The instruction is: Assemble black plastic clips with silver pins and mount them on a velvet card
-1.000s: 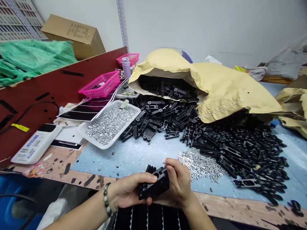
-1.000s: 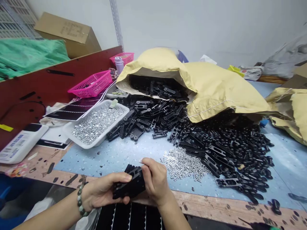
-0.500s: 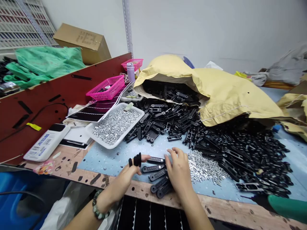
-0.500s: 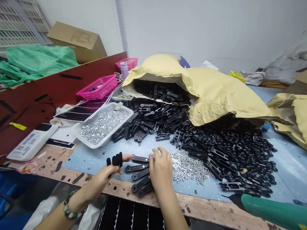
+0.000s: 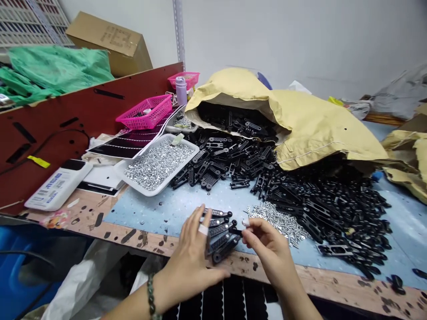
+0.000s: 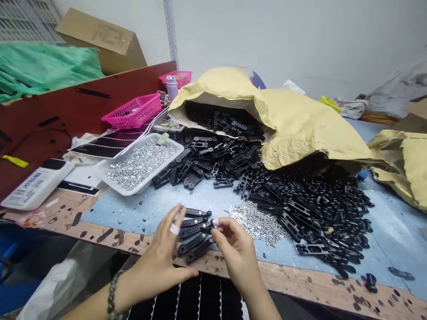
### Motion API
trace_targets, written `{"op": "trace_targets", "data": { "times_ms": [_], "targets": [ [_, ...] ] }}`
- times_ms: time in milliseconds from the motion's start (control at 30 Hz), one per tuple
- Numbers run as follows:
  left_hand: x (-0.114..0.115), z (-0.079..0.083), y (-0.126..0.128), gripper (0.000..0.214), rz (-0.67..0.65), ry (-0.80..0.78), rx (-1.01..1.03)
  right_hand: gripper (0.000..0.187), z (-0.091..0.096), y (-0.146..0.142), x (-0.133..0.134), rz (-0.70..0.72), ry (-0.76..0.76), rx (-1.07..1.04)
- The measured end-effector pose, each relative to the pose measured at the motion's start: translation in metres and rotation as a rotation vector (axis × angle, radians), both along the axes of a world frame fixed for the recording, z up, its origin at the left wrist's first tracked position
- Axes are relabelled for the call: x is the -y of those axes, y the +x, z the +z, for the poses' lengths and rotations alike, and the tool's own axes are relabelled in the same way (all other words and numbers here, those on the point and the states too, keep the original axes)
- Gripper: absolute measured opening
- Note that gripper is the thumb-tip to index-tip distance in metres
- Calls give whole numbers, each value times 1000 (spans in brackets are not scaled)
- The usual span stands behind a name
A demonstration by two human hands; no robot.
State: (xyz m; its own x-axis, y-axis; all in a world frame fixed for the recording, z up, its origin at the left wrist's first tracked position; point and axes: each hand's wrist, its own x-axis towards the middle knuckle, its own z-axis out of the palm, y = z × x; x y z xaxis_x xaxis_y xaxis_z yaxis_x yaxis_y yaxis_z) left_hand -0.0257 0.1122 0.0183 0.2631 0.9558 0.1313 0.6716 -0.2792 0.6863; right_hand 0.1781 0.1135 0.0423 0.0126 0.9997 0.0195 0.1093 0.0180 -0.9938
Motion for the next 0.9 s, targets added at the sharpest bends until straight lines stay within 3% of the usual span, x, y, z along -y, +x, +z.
{"op": "trace_targets", "data": {
  "times_ms": [67,233,400,733,900],
  "targets": [
    [5,-7,4,95,-48,174,-165,20,-8,4,2,21,-156,-85],
    [21,-9,-6,48,-194,442,-183,24,-26,-3,4,63,-337,-126],
    [38,-17,-15,41,-339,389,-205,23,-31,-7,3,115,-379,-34],
    [39,-16,-16,47,-369,312,-232,15,-27,-1,0,222,-290,138],
    [39,-14,-15,45,-375,312,-238,16,-28,2,-2,259,-378,71]
  ]
}}
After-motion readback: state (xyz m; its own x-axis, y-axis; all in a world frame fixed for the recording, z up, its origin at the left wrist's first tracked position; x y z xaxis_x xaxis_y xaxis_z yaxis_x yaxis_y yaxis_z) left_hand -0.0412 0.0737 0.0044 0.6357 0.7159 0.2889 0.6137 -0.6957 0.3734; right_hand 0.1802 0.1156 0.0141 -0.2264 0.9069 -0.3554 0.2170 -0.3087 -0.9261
